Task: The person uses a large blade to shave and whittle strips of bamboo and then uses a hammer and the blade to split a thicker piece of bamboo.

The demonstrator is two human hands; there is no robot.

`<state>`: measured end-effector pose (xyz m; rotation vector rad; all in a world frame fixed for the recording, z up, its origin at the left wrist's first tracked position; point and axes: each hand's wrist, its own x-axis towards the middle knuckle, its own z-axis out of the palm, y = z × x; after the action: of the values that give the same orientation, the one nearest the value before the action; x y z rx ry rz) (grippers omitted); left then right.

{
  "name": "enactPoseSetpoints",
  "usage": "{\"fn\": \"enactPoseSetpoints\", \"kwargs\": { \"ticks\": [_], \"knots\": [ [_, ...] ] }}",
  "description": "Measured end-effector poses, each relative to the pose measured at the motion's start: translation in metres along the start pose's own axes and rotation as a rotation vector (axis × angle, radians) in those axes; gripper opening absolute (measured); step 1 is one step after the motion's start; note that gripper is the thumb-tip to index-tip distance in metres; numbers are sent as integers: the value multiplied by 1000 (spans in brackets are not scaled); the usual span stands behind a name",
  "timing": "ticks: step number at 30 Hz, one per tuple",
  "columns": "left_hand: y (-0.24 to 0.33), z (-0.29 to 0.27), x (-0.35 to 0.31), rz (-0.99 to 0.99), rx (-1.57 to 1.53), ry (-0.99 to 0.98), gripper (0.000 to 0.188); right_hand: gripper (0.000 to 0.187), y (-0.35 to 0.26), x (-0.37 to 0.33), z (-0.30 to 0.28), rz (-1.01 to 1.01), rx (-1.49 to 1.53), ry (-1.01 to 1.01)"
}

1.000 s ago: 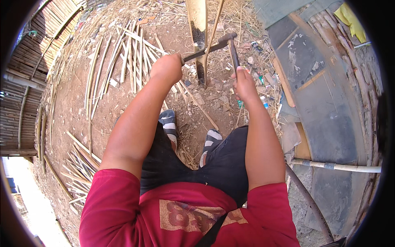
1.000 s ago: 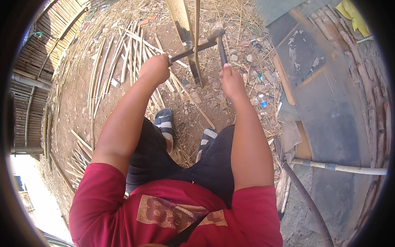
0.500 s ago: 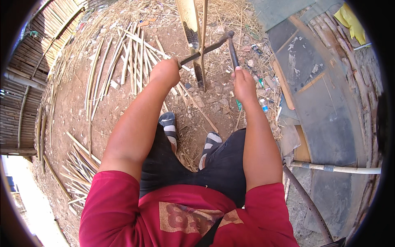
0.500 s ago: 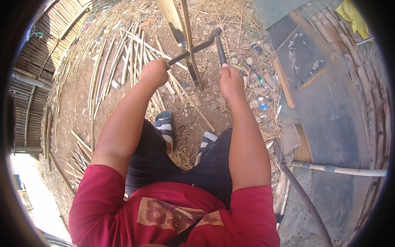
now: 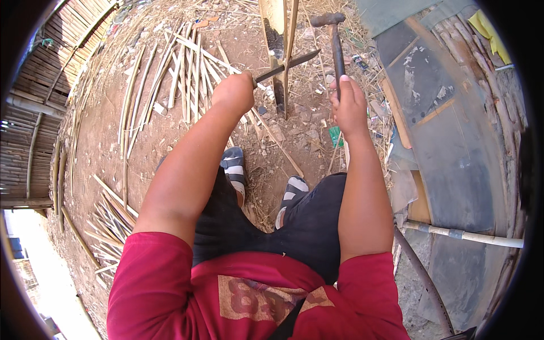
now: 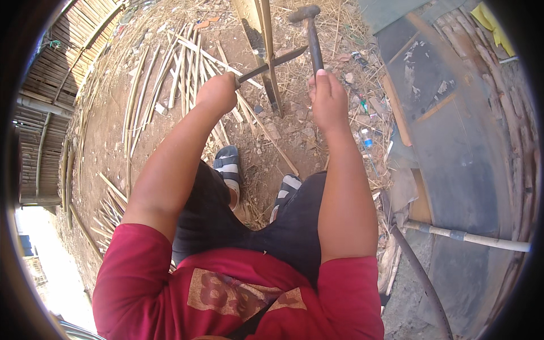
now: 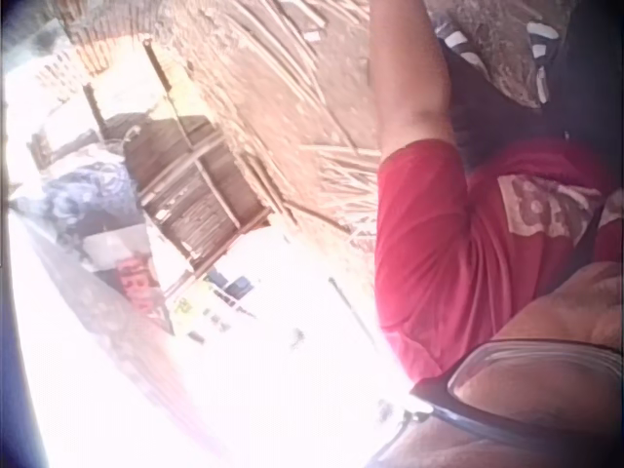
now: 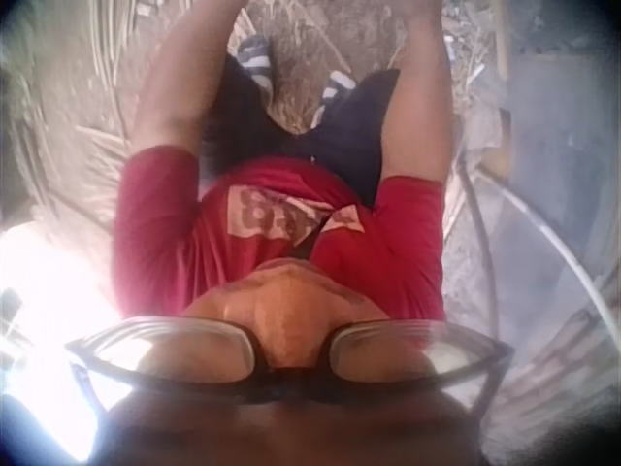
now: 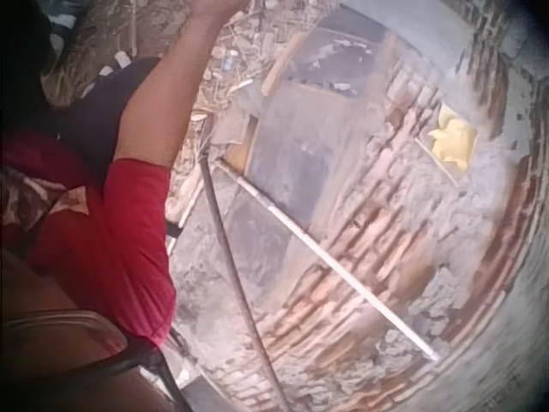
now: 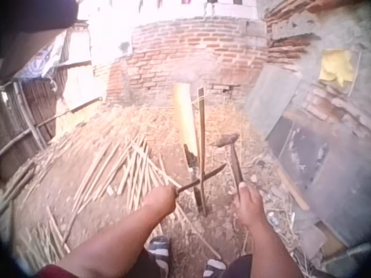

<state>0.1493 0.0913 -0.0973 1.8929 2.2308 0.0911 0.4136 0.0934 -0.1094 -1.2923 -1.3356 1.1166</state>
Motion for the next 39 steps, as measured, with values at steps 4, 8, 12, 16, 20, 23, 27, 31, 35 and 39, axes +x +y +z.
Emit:
{"fn": "enactPoseSetpoints", "kwargs": {
  "ticks": [4, 8, 12, 16, 20, 23, 27, 31, 35, 39],
  "knots": [
    [2, -1, 6, 19, 32, -13, 26, 46, 21, 5, 0, 40, -2, -21],
    [0, 1, 3, 18, 9, -13, 26, 46, 22, 8, 7, 229, -160, -10],
    [-4, 7, 1, 25, 19, -12, 26, 44, -6, -3, 2, -24, -78, 45],
    [2, 2, 2, 23, 25, -28, 26, 46, 16, -4, -1, -119, -300, 112],
    [1, 1, 2, 2, 15, -29, 26, 50, 25, 1, 8, 16, -480, 130],
    [1, 3, -3, 26, 26, -18, 26, 47, -23, -17, 6, -74, -323, 201],
    [0, 7, -3, 48, 16, -13, 26, 48, 4, -10, 8, -158, -269, 153],
    [1, 4, -4, 26, 20, -63, 27, 55, 33, 3, 17, 45, -634, -14],
    [5, 5, -9, 37, 27, -55, 27, 56, -4, -9, 17, -147, -361, 96],
    [1, 8, -5, 23, 37, -46, 28, 55, -1, -14, 16, -132, -276, 79]
  ]
}}
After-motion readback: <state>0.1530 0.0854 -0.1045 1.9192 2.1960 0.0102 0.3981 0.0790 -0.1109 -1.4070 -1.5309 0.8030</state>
